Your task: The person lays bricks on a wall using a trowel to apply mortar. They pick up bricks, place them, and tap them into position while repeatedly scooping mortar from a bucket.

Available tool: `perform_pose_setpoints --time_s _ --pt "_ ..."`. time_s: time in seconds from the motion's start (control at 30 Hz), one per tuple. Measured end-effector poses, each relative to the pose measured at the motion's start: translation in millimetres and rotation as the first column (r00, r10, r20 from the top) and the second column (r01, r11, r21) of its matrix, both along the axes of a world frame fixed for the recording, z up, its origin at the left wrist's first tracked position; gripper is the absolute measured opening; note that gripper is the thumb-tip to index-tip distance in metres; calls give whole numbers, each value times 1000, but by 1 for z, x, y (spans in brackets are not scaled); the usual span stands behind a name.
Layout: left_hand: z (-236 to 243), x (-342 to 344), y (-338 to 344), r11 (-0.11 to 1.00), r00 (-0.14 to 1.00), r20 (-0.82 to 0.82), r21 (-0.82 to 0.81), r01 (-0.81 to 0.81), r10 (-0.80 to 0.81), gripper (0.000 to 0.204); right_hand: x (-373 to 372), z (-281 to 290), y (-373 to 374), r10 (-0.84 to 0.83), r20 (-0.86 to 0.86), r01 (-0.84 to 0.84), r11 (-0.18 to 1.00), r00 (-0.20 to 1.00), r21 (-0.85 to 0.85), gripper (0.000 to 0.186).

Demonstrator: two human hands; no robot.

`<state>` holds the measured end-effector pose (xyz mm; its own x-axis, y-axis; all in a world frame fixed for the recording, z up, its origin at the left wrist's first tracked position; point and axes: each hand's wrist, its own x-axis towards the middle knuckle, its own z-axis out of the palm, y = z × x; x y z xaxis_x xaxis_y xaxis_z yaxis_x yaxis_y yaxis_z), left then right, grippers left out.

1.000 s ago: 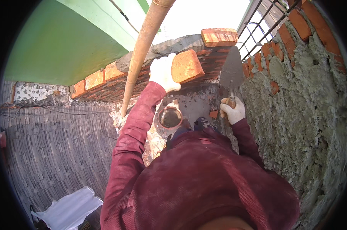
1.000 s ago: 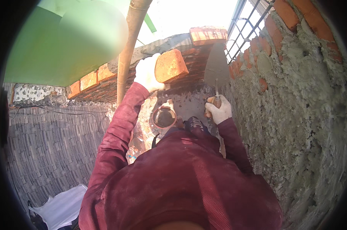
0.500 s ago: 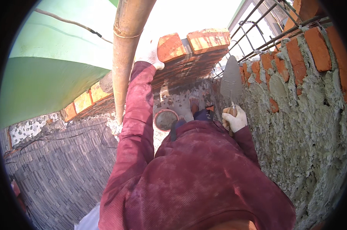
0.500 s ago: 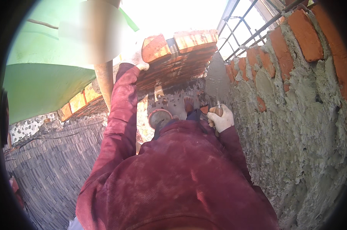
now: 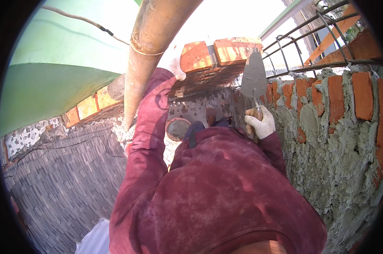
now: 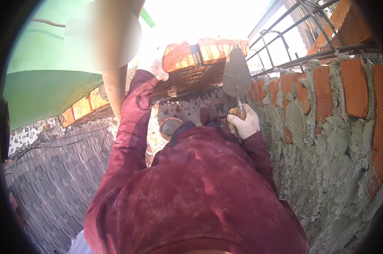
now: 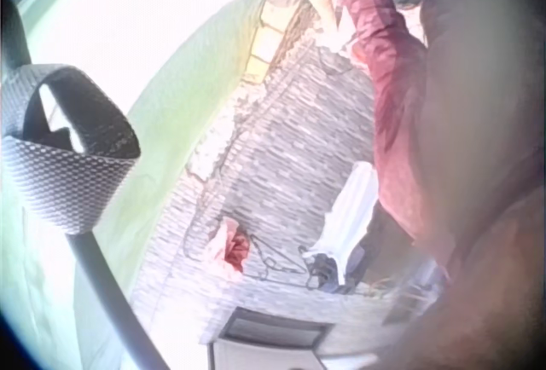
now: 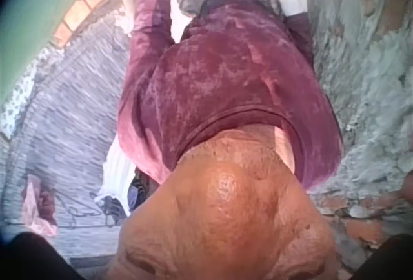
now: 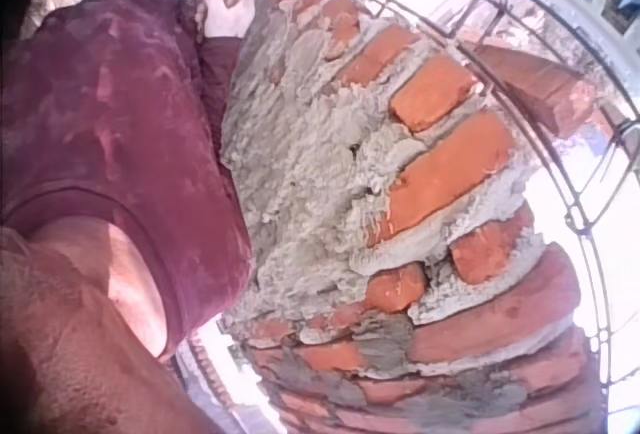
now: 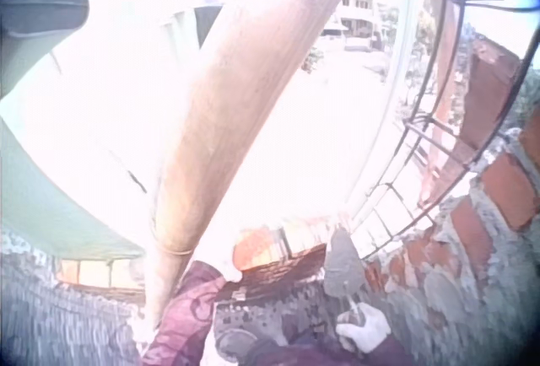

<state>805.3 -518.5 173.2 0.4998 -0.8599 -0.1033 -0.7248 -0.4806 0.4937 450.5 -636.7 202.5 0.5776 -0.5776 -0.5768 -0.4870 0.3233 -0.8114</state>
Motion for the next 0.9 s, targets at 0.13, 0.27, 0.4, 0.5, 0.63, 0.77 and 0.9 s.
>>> perform_pose_setpoints --time_s 0.13,0.27,0.4,0.5,0.63,0.77,0.9 --pt "-5 1 3 998 994 -106 -66 25 -32 104 21 -1 -16 140 -39 -145 925 989 -350 34" --pt "-13 6 17 980 967 -234 -192 58 -103 105 51 16 -18 230 27 -181 828 973 -531 51" --pt "-18 -28 58 978 989 -72 -153 -141 131 86 92 26 -32 414 -134 -328 442 900 -835 62" --pt "-114 -20 95 917 958 -90 -276 -288 273 62 132 53 -21 517 -238 -495 443 822 -748 58" --pt "-109 -10 90 950 982 28 -259 -172 186 46 158 54 -12 534 -193 -454 417 823 -787 50" --pt "-102 -9 89 953 976 118 -266 -145 181 52 165 41 -4 543 -277 -519 361 792 -775 39" --pt "-100 -12 89 951 972 160 -286 -119 170 59 175 37 -2 556 -479 -693 270 679 -669 33"
